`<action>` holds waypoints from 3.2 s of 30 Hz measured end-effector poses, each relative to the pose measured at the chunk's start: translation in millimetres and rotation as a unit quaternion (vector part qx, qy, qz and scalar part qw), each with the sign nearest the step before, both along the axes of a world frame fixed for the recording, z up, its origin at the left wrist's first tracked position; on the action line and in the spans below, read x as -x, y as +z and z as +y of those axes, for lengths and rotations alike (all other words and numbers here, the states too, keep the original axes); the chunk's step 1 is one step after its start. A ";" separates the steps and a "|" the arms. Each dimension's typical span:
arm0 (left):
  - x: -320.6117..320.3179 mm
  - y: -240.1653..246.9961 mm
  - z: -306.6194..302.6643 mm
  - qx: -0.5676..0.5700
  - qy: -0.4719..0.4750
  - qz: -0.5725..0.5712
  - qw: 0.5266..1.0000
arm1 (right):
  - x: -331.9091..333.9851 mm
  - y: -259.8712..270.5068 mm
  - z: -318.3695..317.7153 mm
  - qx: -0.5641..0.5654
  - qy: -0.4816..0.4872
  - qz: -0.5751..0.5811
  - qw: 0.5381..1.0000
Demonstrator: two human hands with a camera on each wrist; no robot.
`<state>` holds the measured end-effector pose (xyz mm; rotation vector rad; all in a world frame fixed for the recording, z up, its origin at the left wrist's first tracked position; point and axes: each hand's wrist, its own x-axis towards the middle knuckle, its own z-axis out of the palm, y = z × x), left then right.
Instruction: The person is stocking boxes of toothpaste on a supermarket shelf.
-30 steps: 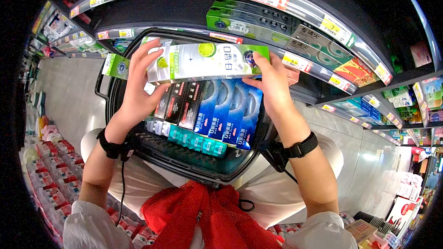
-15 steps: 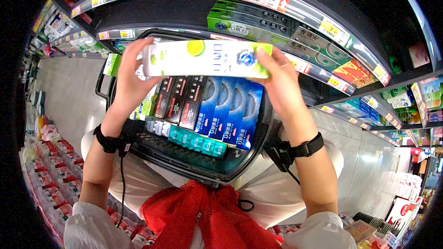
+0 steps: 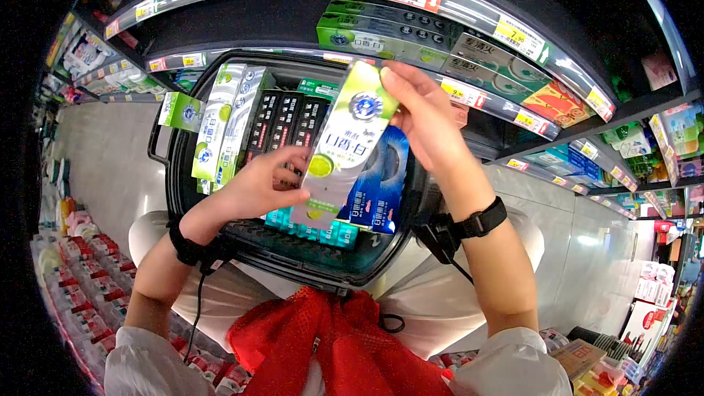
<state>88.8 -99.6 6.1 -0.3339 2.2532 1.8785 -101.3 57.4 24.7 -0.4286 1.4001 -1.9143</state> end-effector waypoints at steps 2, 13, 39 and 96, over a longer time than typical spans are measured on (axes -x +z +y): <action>-2.6 -5.7 0.7 -0.007 -0.030 -0.024 0.999 | -6.5 -2.0 -4.9 0.025 0.035 -0.025 0.999; 0.3 -3.9 1.4 -0.155 -0.002 -0.031 0.988 | -24.3 -10.1 -11.3 -0.075 0.122 0.040 0.989; 6.4 -14.2 -13.2 -0.650 -0.068 -0.030 0.756 | -3.3 -7.1 -0.6 0.048 -0.014 -0.082 0.995; 67.3 -11.2 22.9 0.587 -0.031 0.268 0.763 | -30.5 -37.2 43.8 -0.313 0.013 0.697 0.644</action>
